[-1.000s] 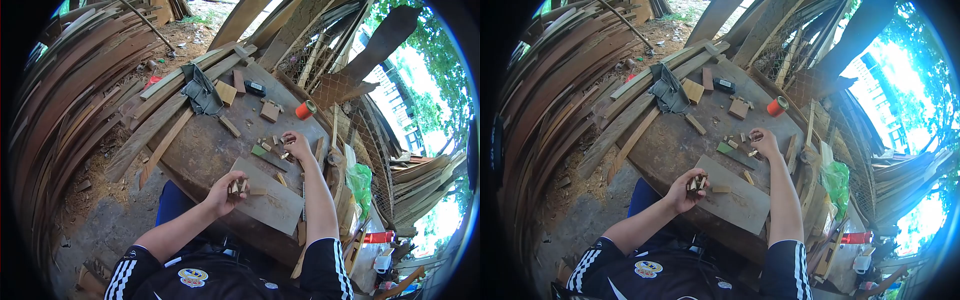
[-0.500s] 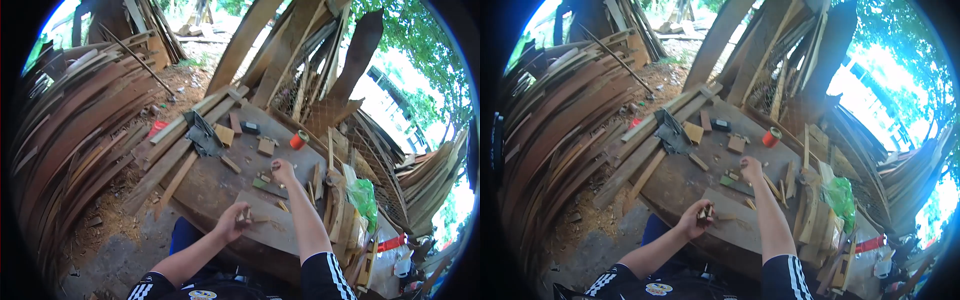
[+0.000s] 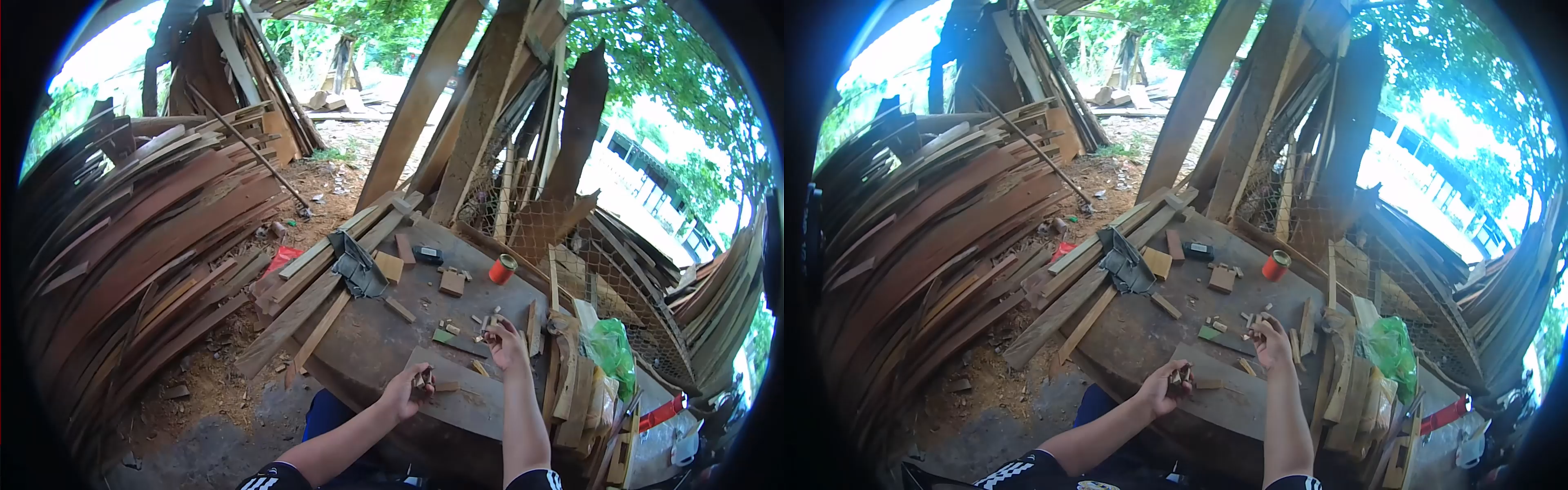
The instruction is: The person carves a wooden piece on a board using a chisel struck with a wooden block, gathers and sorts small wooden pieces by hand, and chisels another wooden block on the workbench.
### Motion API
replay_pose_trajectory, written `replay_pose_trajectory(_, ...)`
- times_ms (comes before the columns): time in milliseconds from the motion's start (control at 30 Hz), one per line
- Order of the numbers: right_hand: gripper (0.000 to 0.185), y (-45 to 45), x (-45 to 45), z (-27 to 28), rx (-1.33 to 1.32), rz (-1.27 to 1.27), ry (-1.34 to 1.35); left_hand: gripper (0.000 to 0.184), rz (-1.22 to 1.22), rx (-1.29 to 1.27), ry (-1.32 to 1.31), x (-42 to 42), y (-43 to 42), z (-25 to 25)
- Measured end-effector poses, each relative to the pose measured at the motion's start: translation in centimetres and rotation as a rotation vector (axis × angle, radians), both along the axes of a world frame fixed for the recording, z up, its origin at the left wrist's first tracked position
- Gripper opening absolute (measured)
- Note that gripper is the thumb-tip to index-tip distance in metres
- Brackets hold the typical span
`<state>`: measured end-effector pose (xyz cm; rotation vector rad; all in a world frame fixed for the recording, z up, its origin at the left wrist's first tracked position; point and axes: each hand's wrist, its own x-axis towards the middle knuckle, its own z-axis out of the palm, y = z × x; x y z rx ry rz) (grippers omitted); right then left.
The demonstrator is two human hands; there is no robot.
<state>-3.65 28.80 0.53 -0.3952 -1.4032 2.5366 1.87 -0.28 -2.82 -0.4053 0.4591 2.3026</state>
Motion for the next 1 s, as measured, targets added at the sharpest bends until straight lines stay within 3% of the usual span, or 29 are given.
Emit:
replay_pose_trajectory(100,0.025,0.0,6.0,-0.3,-0.466,-0.321,0.050,0.014,0.009,-0.001,-0.027,0.2,1.3,0.2)
replay_pose_trajectory(133,0.020,-0.7,8.0,0.2,-0.504,-0.361,0.076,0.014,0.009,-0.011,-0.031,0.4,1.9,0.7)
replay_pose_trajectory(233,0.020,2.0,10.3,-4.9,-0.678,-0.360,0.049,0.014,-0.024,-0.035,-0.005,0.9,4.2,1.4)
replay_pose_trajectory(267,0.019,1.5,11.1,-3.9,-0.740,-0.416,-0.014,0.014,-0.046,-0.040,0.013,1.0,5.0,1.6)
replay_pose_trajectory(367,0.023,2.8,11.7,-7.6,-0.787,-0.358,0.205,0.013,-0.075,-0.033,0.024,1.7,7.1,2.0)
replay_pose_trajectory(467,0.032,1.1,12.1,-6.5,-0.914,-0.280,0.375,0.014,-0.099,-0.063,0.079,2.2,9.0,2.6)
replay_pose_trajectory(600,0.036,-1.9,13.9,-3.5,-0.887,-0.408,0.383,0.013,-0.148,-0.138,0.184,3.0,10.0,2.8)
replay_pose_trajectory(767,0.042,-2.2,13.4,-6.8,-1.059,-0.345,0.319,0.012,-0.084,-0.216,0.163,3.5,10.3,2.1)
replay_pose_trajectory(900,0.031,-4.0,13.5,-6.2,-0.924,-0.331,0.194,0.012,0.066,-0.320,0.222,3.3,12.1,1.3)
replay_pose_trajectory(1000,0.028,-6.3,12.5,-2.9,-0.719,-0.470,0.070,0.016,0.275,-0.466,0.494,3.7,14.4,1.0)
